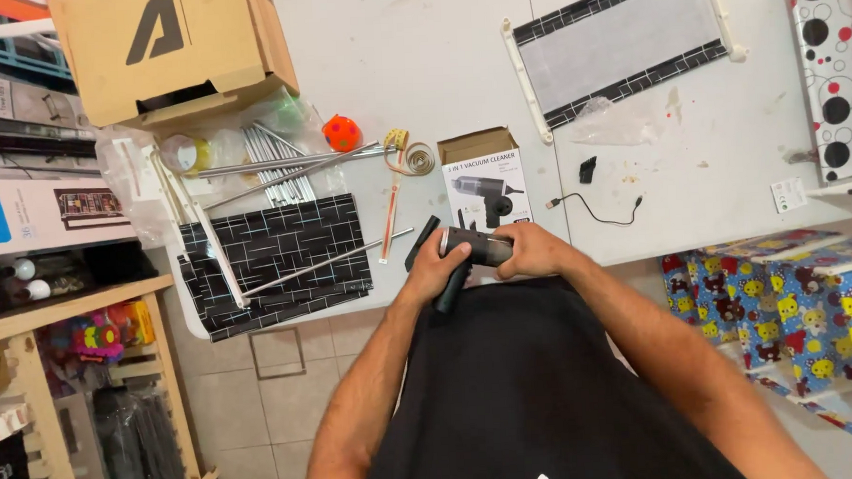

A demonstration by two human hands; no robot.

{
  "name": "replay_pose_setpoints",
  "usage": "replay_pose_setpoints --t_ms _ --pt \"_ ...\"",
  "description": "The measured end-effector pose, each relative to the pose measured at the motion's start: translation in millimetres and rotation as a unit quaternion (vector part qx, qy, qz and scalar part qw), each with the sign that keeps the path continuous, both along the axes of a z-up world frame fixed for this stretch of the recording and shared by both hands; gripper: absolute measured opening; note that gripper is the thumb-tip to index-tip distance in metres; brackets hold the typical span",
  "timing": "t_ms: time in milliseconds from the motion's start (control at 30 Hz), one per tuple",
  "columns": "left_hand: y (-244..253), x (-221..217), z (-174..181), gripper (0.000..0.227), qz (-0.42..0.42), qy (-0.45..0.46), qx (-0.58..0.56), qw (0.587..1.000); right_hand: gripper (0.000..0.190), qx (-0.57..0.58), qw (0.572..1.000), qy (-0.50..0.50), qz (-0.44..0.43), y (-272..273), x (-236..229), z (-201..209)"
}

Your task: Unboxing a small handheld vacuum and then assembling a multi-tier storage rack using metal rods and patterned panels.

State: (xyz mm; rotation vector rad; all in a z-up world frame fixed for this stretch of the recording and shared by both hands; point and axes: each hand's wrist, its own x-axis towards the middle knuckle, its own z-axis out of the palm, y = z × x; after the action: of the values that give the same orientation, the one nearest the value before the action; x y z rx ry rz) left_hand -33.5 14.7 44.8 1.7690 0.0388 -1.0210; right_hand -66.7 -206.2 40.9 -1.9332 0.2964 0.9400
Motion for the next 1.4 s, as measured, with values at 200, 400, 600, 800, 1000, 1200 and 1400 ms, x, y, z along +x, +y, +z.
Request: replay_pose_setpoints --t_ms 200,400,600,800,1000,1200,1400 --pt "6.2 0.5 -6.4 0.054 0.021 -0.046 -0.062 0.997 0.053 -0.011 0.999 -0.037 -0.018 -2.3 -1.6 2.9" --pt "20.2 10.0 -8.4 0.06 -0.009 -0.074 -0.08 0.994 0.055 -0.036 0.997 -0.061 -0.013 8.7 1.2 24.6" --pt "15.3 7.1 8.1 0.086 -0.015 -0.054 -0.038 0.998 0.055 -0.13 0.987 -0.08 0.045 11.7 10.1 56.2" --pt "-2.6 22.7 38.3 0.074 0.044 -0.037 -0.085 0.995 0.059 -0.125 0.989 -0.077 0.002 6.4 17.0 79.9" --pt "13.8 17.5 24.0 0.08 0.071 -0.123 -0.076 0.987 0.055 -0.049 0.996 -0.066 -0.038 -7.4 8.8 60.9" --pt "120.8 75.4 21.4 0.062 0.168 -0.194 0.018 0.966 0.056 -0.116 0.985 -0.057 -0.112 -79.7 -25.8 57.5" --pt "82.8 29.4 -72.2 0.069 0.109 0.051 -0.091 0.989 0.072 -0.149 0.987 0.054 0.037 -35.1 -26.9 -1.3"
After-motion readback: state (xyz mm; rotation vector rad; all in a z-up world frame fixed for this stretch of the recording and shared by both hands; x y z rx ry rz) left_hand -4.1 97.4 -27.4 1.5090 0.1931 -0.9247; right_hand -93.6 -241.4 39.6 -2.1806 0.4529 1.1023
